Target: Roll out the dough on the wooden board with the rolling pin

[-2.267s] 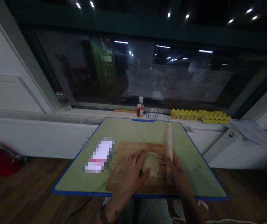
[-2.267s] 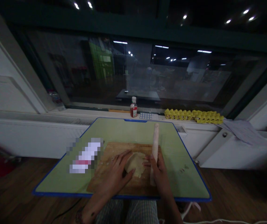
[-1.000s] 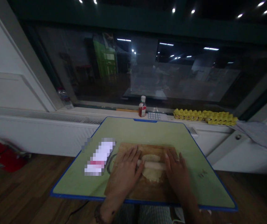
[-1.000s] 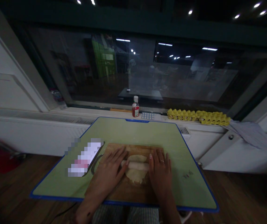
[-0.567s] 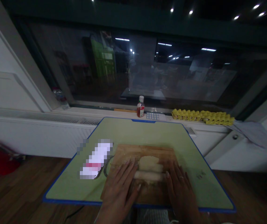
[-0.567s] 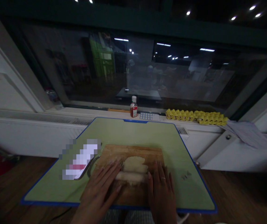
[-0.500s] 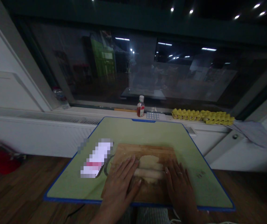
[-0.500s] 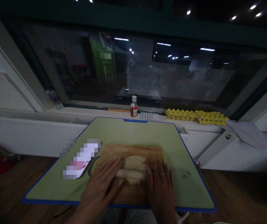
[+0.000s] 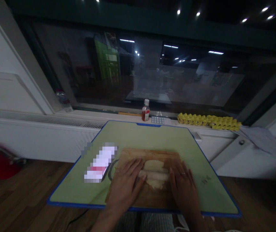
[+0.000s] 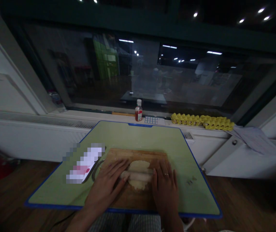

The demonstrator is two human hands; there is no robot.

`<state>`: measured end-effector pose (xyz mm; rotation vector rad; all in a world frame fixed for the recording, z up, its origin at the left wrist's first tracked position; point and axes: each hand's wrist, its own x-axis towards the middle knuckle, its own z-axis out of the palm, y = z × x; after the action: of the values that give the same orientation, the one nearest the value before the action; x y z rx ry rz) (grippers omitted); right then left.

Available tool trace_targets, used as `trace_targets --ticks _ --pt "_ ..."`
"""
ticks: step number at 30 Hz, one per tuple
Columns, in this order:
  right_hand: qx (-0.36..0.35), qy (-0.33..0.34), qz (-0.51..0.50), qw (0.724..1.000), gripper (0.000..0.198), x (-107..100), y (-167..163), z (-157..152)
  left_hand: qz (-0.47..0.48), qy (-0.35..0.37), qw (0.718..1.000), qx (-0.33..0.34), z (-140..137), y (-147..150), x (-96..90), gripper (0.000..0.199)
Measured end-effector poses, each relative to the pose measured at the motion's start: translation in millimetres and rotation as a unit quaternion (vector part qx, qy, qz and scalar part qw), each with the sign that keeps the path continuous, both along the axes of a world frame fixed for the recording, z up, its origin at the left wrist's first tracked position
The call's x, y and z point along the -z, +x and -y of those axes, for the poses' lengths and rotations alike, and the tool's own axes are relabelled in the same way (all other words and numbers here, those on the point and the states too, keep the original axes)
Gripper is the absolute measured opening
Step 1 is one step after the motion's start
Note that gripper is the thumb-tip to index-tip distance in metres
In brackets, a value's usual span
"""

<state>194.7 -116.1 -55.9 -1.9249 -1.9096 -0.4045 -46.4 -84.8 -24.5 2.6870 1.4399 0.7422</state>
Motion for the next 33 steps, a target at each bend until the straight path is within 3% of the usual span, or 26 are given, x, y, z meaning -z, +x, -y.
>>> trace_targets --ticks 6,10,18,27,33 --pt "-0.027 0.029 -0.008 0.999 0.050 18.6 1.0 23.6 -0.001 0.054 0.998 0.015 20.3 -9.6 7.4 0.049" --pt "-0.016 0.037 -0.025 0.999 0.050 11.9 0.1 15.8 -0.004 0.025 1.000 0.011 10.9 -5.1 2.9 0.048" --pt "0.000 -0.036 -0.030 0.999 0.045 -16.0 -3.6 -11.3 -0.002 -0.019 1.000 -0.012 -12.6 7.1 -6.2 0.046" --pt "-0.029 0.029 -0.022 0.999 0.046 3.9 -1.2 14.1 0.020 -0.005 1.000 -0.007 8.5 -2.6 0.7 0.038" --pt "-0.042 0.030 -0.021 0.998 0.045 0.8 -2.8 14.9 0.013 -0.014 1.000 -0.012 5.1 1.4 0.0 0.042"
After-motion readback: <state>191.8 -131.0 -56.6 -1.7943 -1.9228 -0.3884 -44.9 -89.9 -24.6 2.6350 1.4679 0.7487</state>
